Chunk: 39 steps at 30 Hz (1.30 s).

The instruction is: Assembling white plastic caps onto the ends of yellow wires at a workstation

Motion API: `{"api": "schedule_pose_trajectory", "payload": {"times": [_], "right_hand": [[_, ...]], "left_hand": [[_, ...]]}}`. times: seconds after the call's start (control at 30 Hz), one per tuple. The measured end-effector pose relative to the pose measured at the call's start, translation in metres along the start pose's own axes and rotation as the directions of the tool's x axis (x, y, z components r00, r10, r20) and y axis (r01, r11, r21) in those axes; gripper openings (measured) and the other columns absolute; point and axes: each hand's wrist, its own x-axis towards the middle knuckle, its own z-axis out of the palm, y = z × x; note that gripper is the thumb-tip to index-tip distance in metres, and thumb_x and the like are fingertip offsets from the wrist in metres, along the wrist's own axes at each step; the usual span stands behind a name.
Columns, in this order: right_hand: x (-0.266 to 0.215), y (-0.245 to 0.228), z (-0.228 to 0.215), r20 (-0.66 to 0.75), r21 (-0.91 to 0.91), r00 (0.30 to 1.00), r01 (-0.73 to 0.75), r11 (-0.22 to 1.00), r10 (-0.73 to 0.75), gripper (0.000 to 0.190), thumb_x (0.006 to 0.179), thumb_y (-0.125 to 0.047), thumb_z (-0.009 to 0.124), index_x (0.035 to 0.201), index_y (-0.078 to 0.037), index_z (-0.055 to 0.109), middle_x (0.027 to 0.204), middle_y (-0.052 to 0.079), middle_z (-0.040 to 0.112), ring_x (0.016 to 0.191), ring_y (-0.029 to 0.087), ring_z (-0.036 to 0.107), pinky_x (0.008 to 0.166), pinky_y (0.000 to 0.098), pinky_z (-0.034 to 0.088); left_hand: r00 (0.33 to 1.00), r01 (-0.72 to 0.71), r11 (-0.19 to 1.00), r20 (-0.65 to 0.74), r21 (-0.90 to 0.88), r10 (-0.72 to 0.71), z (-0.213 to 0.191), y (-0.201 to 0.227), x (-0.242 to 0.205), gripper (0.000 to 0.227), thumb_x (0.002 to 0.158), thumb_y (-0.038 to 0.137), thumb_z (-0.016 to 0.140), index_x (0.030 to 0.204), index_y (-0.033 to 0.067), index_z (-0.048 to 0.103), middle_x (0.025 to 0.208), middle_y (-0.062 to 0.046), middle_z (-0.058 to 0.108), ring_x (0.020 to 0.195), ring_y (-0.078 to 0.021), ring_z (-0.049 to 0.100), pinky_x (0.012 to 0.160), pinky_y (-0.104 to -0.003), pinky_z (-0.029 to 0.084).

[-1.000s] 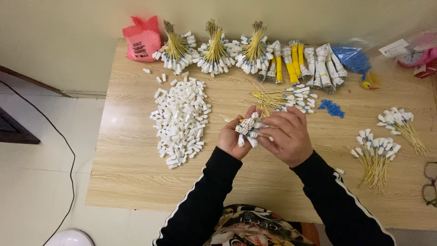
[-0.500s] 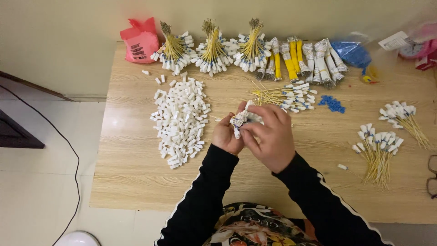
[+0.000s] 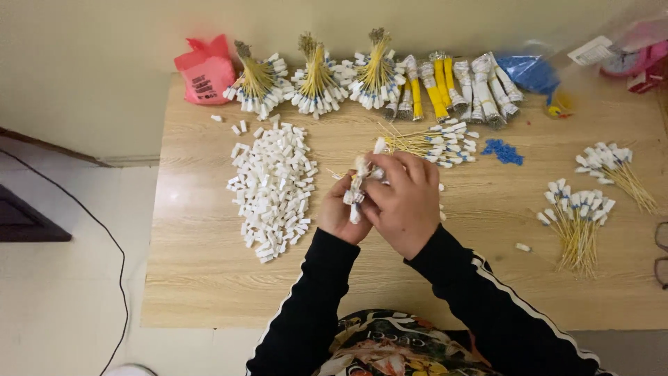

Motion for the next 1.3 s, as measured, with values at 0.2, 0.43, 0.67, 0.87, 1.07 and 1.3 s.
{"api": "schedule_pose_trajectory", "payload": {"times": [0.2, 0.43, 0.67, 0.87, 1.07, 1.3], "right_hand": [[0.000, 0.004, 0.006, -0.160, 0.082, 0.987, 0.033, 0.996, -0.019, 0.019, 0.073, -0.033, 0.075, 0.083, -0.020, 0.067, 0.115, 0.001, 0.061, 0.112, 0.029, 0.054, 0.094, 0.0481, 0.036], [-0.002, 0.003, -0.002, -0.312, 0.322, 0.949, 0.146, 0.935, -0.041, 0.016, 0.081, -0.029, 0.070, 0.081, -0.015, 0.064, 0.122, 0.011, 0.063, 0.112, 0.038, 0.056, 0.098, 0.0556, 0.036], [-0.022, -0.010, 0.005, 0.095, 0.895, 0.871, -0.287, 0.341, 0.481, 0.042, 0.090, -0.029, 0.054, 0.124, -0.007, 0.043, 0.134, 0.012, 0.041, 0.128, 0.028, 0.039, 0.107, 0.0421, 0.031], [-0.031, -0.005, 0.044, 0.515, 0.807, 0.430, -0.535, -0.250, 0.742, 0.049, 0.099, -0.045, 0.038, 0.127, -0.006, 0.048, 0.107, 0.014, 0.060, 0.094, 0.024, 0.057, 0.075, 0.0348, 0.045], [-0.051, -0.013, 0.060, 0.402, 0.798, 0.369, -0.590, -0.123, 0.838, 0.049, 0.101, -0.045, 0.039, 0.122, -0.005, 0.057, 0.095, 0.014, 0.066, 0.084, 0.018, 0.062, 0.067, 0.0279, 0.054], [-0.124, 0.032, 0.114, 0.333, 0.596, 0.435, -0.784, 0.171, 0.837, 0.029, 0.098, -0.026, 0.055, 0.118, -0.006, 0.060, 0.098, 0.015, 0.068, 0.084, 0.022, 0.067, 0.068, 0.0322, 0.055]], "left_hand": [[0.987, 0.026, 0.996, 0.156, 0.080, -0.038, 0.023, -0.001, -0.007, 0.045, 0.099, 0.026, 0.038, 0.140, 0.0124, 0.051, 0.131, -0.006, 0.062, 0.126, -0.0269, 0.054, 0.109, -0.049, 0.039], [0.992, -0.097, 0.994, 0.081, -0.053, 0.101, 0.004, 0.005, 0.003, 0.030, 0.100, 0.018, 0.040, 0.088, 0.0122, 0.067, 0.132, -0.004, 0.062, 0.131, -0.0275, 0.050, 0.111, -0.050, 0.039], [0.949, -0.313, 0.944, -0.011, 0.105, 0.316, -0.029, 0.018, 0.030, 0.027, 0.102, 0.035, 0.041, 0.093, 0.0190, 0.061, 0.087, 0.001, 0.065, 0.097, -0.0220, 0.066, 0.095, -0.044, 0.052], [0.789, -0.557, 0.733, -0.026, 0.391, 0.613, 0.026, -0.045, -0.003, 0.018, 0.105, 0.034, 0.036, 0.113, 0.0195, 0.042, 0.075, -0.001, 0.052, 0.084, -0.0251, 0.067, 0.082, -0.042, 0.057], [0.695, -0.605, 0.589, -0.005, 0.536, 0.719, 0.019, -0.047, -0.014, 0.019, 0.104, 0.030, 0.043, 0.104, 0.0112, 0.044, 0.072, -0.008, 0.054, 0.078, -0.0274, 0.069, 0.073, -0.039, 0.059], [0.742, -0.427, 0.672, -0.190, 0.605, 0.643, -0.039, -0.002, -0.040, 0.032, 0.103, 0.027, 0.043, 0.077, 0.0105, 0.049, 0.066, -0.008, 0.058, 0.069, -0.0249, 0.068, 0.063, -0.035, 0.057]]}}
